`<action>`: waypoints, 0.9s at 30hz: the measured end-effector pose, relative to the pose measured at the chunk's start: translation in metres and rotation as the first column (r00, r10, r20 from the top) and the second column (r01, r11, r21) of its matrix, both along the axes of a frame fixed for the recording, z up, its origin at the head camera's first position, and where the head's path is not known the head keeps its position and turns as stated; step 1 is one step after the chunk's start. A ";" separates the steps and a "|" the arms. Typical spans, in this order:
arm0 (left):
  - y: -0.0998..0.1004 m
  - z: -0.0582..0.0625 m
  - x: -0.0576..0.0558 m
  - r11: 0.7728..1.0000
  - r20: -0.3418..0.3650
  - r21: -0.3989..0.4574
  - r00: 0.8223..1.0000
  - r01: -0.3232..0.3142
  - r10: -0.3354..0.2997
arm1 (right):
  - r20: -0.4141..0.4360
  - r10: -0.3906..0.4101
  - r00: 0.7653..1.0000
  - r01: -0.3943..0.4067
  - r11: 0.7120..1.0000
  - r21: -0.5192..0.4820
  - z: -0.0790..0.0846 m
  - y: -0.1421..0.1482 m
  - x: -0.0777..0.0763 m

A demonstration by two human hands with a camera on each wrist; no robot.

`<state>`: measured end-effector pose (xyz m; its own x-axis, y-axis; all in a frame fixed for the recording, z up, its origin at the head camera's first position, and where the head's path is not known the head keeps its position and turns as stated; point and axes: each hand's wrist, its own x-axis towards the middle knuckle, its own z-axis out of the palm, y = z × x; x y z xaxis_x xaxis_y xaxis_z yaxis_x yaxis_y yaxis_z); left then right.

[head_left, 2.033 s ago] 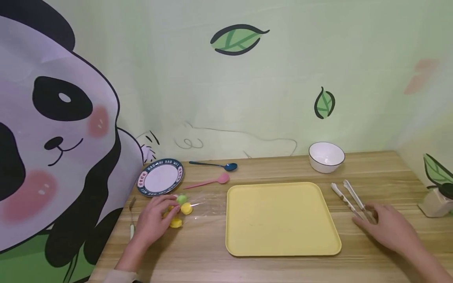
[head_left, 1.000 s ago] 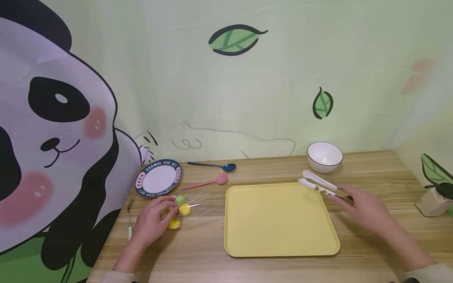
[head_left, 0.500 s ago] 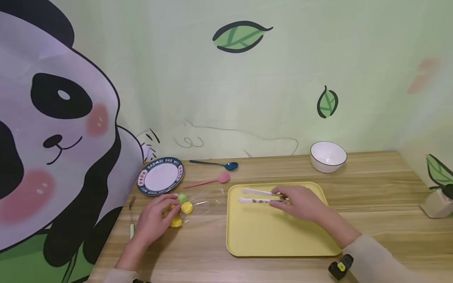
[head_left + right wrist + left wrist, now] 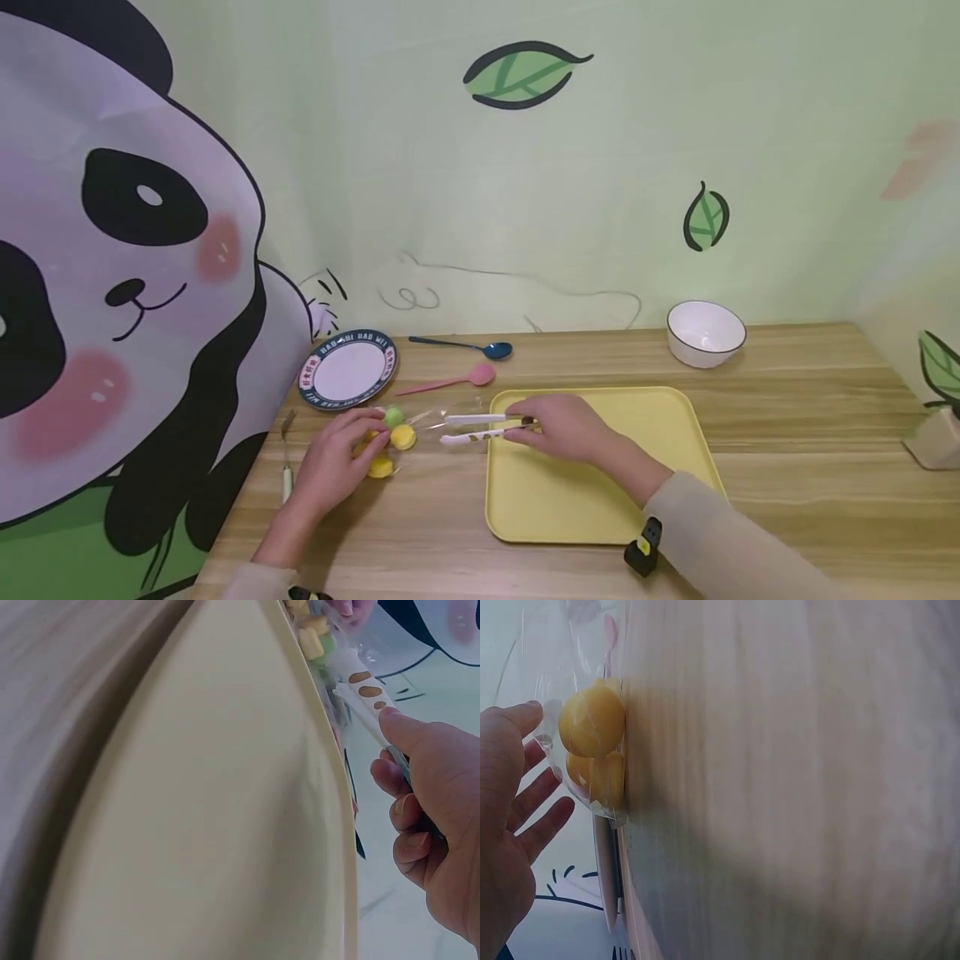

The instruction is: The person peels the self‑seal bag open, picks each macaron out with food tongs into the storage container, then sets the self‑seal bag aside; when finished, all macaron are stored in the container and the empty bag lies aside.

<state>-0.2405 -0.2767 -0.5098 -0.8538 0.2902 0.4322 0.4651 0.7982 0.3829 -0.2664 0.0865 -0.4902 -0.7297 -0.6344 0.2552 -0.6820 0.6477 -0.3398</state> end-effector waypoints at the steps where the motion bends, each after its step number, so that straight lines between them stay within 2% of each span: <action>1: 0.000 0.000 0.000 1.000 0.002 0.002 1.000 0.002 -0.002 | 0.005 0.005 1.000 -0.005 1.000 0.003 0.000 -0.004 -0.001; 9: 0.000 -0.002 0.000 1.000 0.025 -0.002 1.000 0.001 -0.001 | 0.033 0.049 0.998 -0.050 0.998 0.030 -0.002 -0.038 -0.011; 15: 0.001 -0.002 -0.001 1.000 0.048 0.002 0.999 0.002 -0.002 | 0.085 0.011 0.996 -0.016 0.999 0.050 -0.006 -0.065 -0.016; 20: 0.002 -0.002 -0.002 1.000 0.058 0.001 0.998 0.002 -0.002 | 0.114 0.001 0.993 -0.004 1.000 0.025 -0.004 -0.073 -0.013; 27: 0.003 0.000 0.000 0.999 0.077 -0.002 0.997 -0.032 0.032 | 0.077 -0.002 0.997 0.002 1.000 0.004 -0.012 -0.072 -0.012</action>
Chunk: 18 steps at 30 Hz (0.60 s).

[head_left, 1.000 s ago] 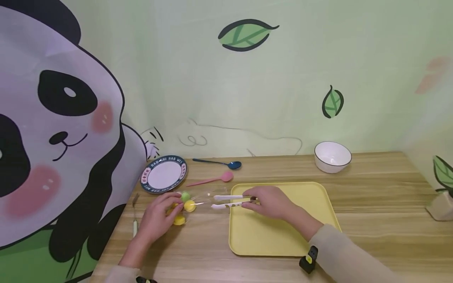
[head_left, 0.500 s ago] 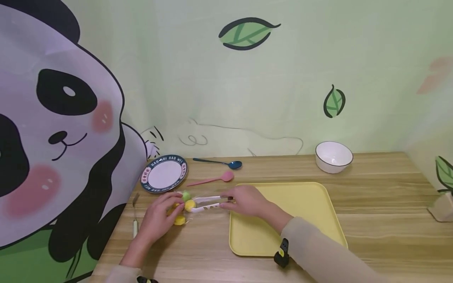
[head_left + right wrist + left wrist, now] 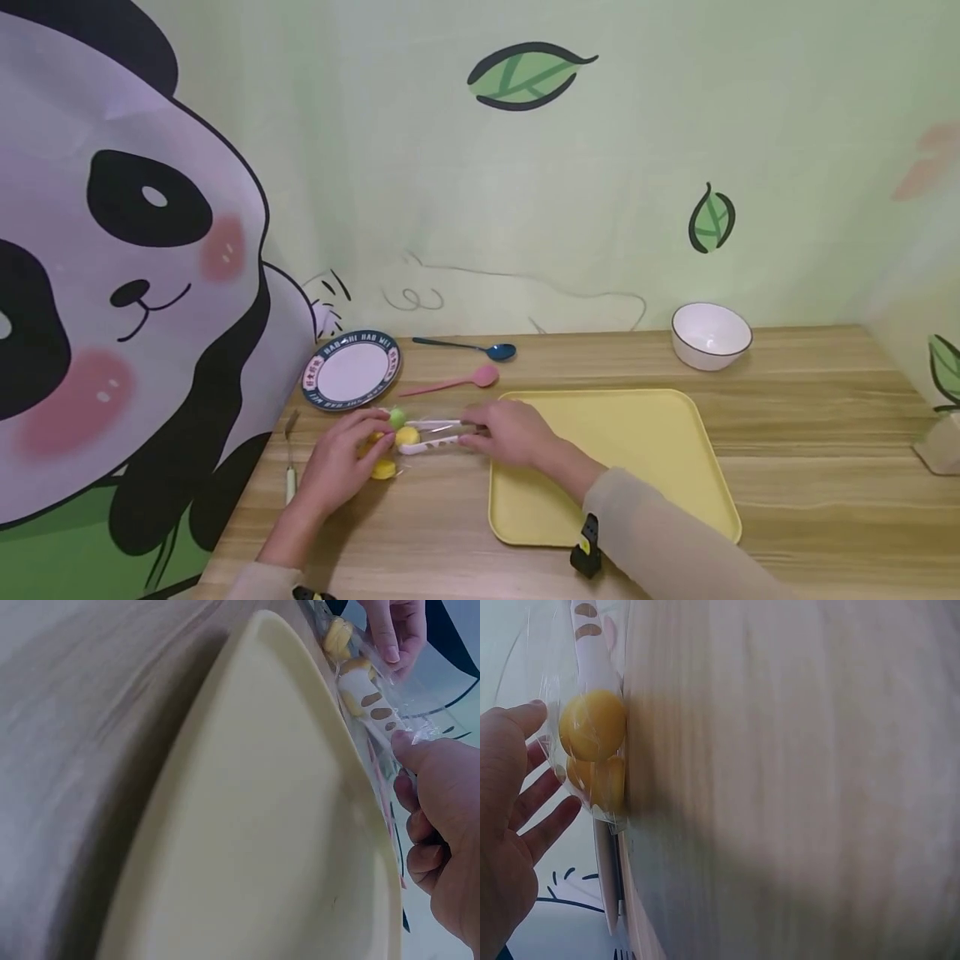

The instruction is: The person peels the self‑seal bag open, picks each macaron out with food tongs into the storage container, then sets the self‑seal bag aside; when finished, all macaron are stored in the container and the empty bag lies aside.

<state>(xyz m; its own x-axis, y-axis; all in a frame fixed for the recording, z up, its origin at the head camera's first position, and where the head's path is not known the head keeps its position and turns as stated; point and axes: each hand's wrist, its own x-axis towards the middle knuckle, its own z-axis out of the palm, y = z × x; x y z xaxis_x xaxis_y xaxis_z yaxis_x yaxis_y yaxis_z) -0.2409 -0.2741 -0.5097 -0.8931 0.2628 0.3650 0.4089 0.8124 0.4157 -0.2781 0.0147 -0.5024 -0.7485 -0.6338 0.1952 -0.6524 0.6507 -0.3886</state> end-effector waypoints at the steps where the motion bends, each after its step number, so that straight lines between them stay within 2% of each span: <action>1: 0.000 0.000 0.000 1.000 0.003 0.000 1.000 -0.002 0.002 | -0.005 -0.004 1.000 0.004 1.000 0.005 -0.001 0.001 0.000; 6: 0.000 0.001 0.000 1.000 0.006 0.003 1.000 -0.001 0.001 | -0.008 -0.022 1.000 0.022 1.000 0.002 0.000 0.009 0.004; 10: 0.000 0.001 0.000 1.000 0.005 0.006 1.000 -0.003 0.003 | -0.018 -0.038 0.999 0.038 0.999 0.003 0.008 0.022 0.010; 18: -0.001 0.001 -0.001 1.000 -0.002 0.004 1.000 0.003 -0.003 | -0.108 -0.038 0.993 0.037 0.999 -0.010 0.019 0.068 0.021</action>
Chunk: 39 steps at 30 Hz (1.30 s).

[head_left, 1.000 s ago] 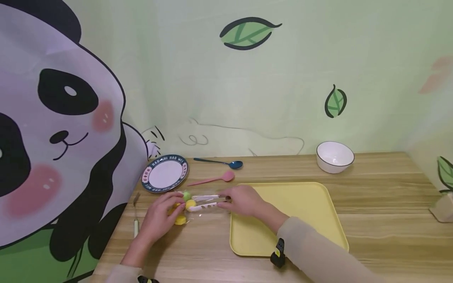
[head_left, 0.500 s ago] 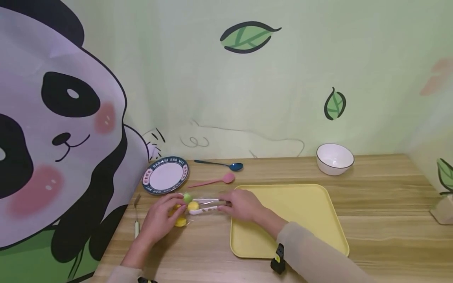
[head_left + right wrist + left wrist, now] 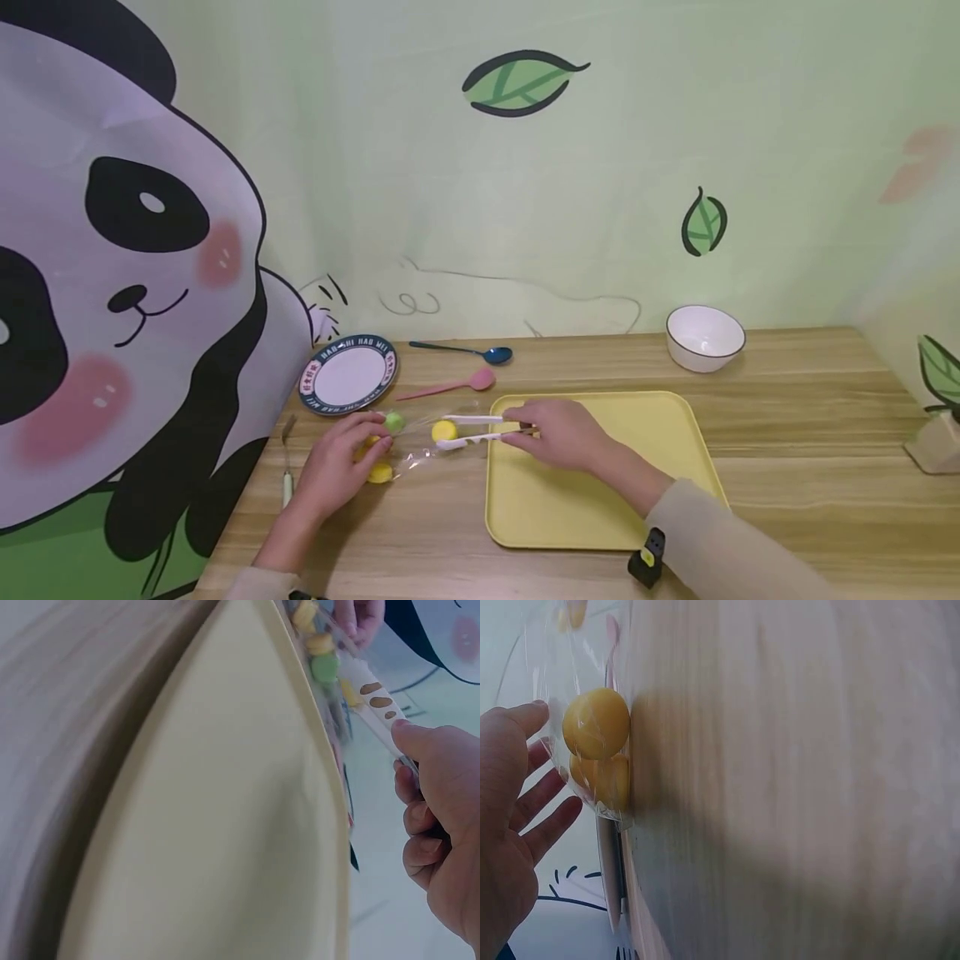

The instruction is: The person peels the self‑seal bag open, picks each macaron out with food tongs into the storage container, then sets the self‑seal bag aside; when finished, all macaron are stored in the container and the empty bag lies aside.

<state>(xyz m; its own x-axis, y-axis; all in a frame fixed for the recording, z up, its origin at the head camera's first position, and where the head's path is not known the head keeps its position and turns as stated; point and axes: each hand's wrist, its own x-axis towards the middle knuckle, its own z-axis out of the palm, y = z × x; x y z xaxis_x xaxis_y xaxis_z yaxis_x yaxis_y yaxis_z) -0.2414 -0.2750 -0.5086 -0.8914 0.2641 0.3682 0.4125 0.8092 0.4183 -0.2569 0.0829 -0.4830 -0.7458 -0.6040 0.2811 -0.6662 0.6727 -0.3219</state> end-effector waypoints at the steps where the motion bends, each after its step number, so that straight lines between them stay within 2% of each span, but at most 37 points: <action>1: 0.000 -0.001 0.000 1.000 -0.003 0.001 1.000 0.004 -0.004 | -0.012 0.003 1.000 -0.003 1.000 0.000 0.001 0.007 0.001; 5: -0.001 -0.001 0.001 1.000 -0.010 0.004 1.000 0.011 -0.011 | -0.043 -0.018 0.999 0.018 1.000 -0.010 0.005 0.038 0.009; 10: 0.000 0.001 0.002 1.000 -0.012 0.009 1.000 0.004 -0.004 | -0.085 -0.085 0.993 0.082 0.996 -0.043 0.011 0.082 0.021; 18: -0.002 0.002 0.002 1.000 -0.013 -0.001 1.000 0.011 -0.011 | -0.056 -0.147 0.988 0.137 0.978 -0.156 0.008 0.158 0.043; 23: -0.005 0.000 0.002 0.999 -0.047 -0.011 0.998 0.032 -0.032 | -0.043 -0.206 0.978 0.196 0.966 -0.167 0.001 0.198 0.057; 26: -0.008 -0.002 0.002 0.999 -0.060 -0.020 0.998 0.033 -0.035 | -0.035 -0.263 0.964 0.255 0.956 -0.146 -0.002 0.215 0.065; 31: -0.010 -0.005 0.003 0.999 -0.042 -0.022 0.999 0.026 -0.027 | -0.022 -0.360 0.933 0.356 0.928 -0.107 -0.010 0.239 0.076; 34: -0.011 -0.004 0.004 1.000 -0.018 -0.024 1.000 0.011 -0.011 | -0.023 -0.388 0.922 0.384 0.919 -0.087 -0.013 0.248 0.080; 39: -0.012 -0.002 0.005 0.999 0.011 -0.037 1.000 -0.017 0.017 | -0.042 -0.392 0.919 0.389 0.919 -0.064 -0.016 0.258 0.081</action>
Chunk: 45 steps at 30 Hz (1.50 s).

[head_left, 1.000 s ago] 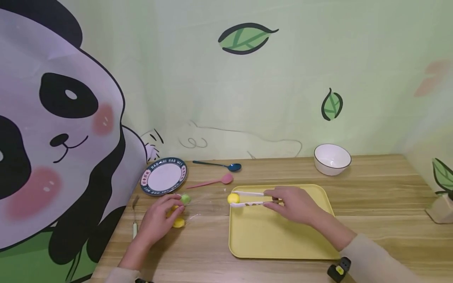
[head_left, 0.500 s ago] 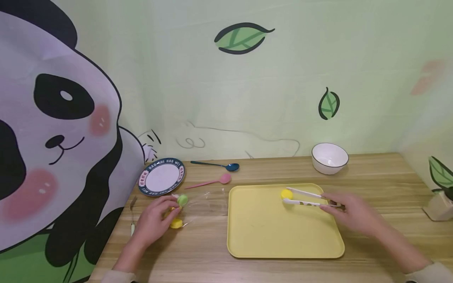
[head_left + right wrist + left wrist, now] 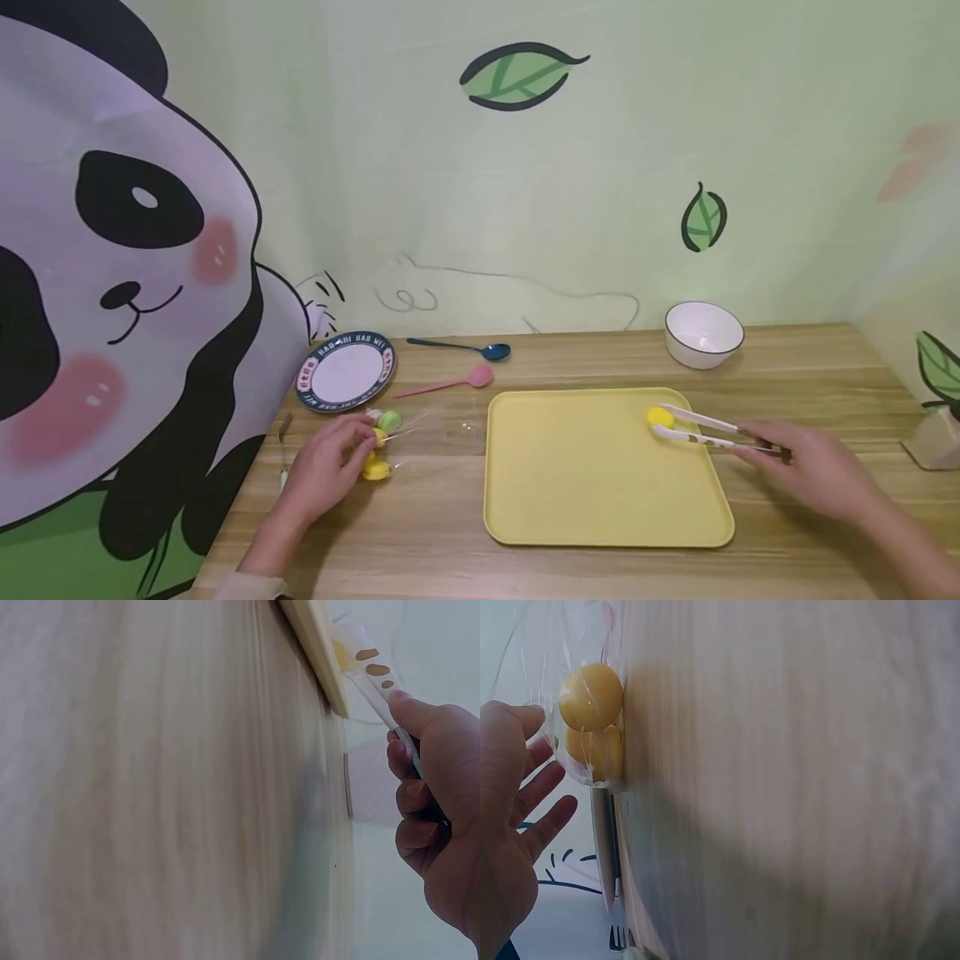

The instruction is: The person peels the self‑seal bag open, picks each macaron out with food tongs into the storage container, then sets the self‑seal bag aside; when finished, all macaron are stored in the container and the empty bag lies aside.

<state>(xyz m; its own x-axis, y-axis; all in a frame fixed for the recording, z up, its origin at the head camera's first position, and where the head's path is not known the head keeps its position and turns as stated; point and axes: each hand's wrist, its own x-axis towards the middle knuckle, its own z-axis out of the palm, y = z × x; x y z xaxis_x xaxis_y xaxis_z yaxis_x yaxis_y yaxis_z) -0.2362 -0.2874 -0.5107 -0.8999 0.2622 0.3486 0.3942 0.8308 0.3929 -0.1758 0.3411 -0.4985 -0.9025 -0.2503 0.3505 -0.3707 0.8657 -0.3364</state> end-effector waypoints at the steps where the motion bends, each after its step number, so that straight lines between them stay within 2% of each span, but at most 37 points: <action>1: 0.000 0.000 0.000 1.000 0.000 0.000 1.000 0.000 0.000 | 0.000 0.000 1.000 0.000 1.000 0.008 -0.001 0.001 0.000; 8: -0.002 0.002 0.000 1.000 0.001 0.018 1.000 0.003 -0.003 | 0.036 -0.012 0.999 0.011 1.000 0.024 -0.003 0.006 0.002; 15: -0.004 0.000 0.001 0.999 0.008 0.045 1.000 0.007 -0.008 | 0.048 -0.043 0.998 0.042 0.999 0.022 0.002 0.009 0.001; 21: -0.006 0.000 0.002 0.999 0.020 0.049 1.000 0.005 -0.006 | 0.067 -0.033 0.997 0.037 0.998 -0.047 0.008 0.008 0.002; 25: -0.007 0.000 0.002 0.999 0.014 0.051 1.000 0.011 -0.012 | 0.072 -0.011 0.997 0.017 0.997 -0.080 0.013 -0.003 -0.002; 30: -0.009 0.000 0.003 0.998 0.013 0.056 1.000 0.003 -0.003 | 0.042 0.080 0.996 -0.076 0.993 -0.091 0.019 -0.041 -0.017; 36: -0.009 0.000 0.003 0.997 0.036 0.072 0.999 -0.007 0.005 | 0.012 0.205 0.979 -0.203 0.976 -0.082 0.025 -0.112 -0.040; 41: -0.007 -0.001 0.003 0.997 0.043 0.080 0.999 -0.004 0.001 | 0.053 0.260 0.964 -0.255 0.963 -0.093 0.025 -0.172 -0.056; 45: -0.004 -0.001 0.002 0.996 0.051 0.088 0.999 -0.003 -0.001 | 0.072 0.321 0.944 -0.314 0.945 -0.093 0.021 -0.208 -0.068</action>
<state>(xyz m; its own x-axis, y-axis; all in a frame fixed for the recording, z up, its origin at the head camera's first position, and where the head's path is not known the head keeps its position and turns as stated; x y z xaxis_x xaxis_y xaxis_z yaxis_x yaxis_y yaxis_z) -0.2338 -0.2914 -0.5119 -0.9173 0.2315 0.3239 0.3708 0.7928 0.4837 -0.2435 0.1332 -0.4777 -0.8081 -0.5031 0.3065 -0.5889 0.6773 -0.4410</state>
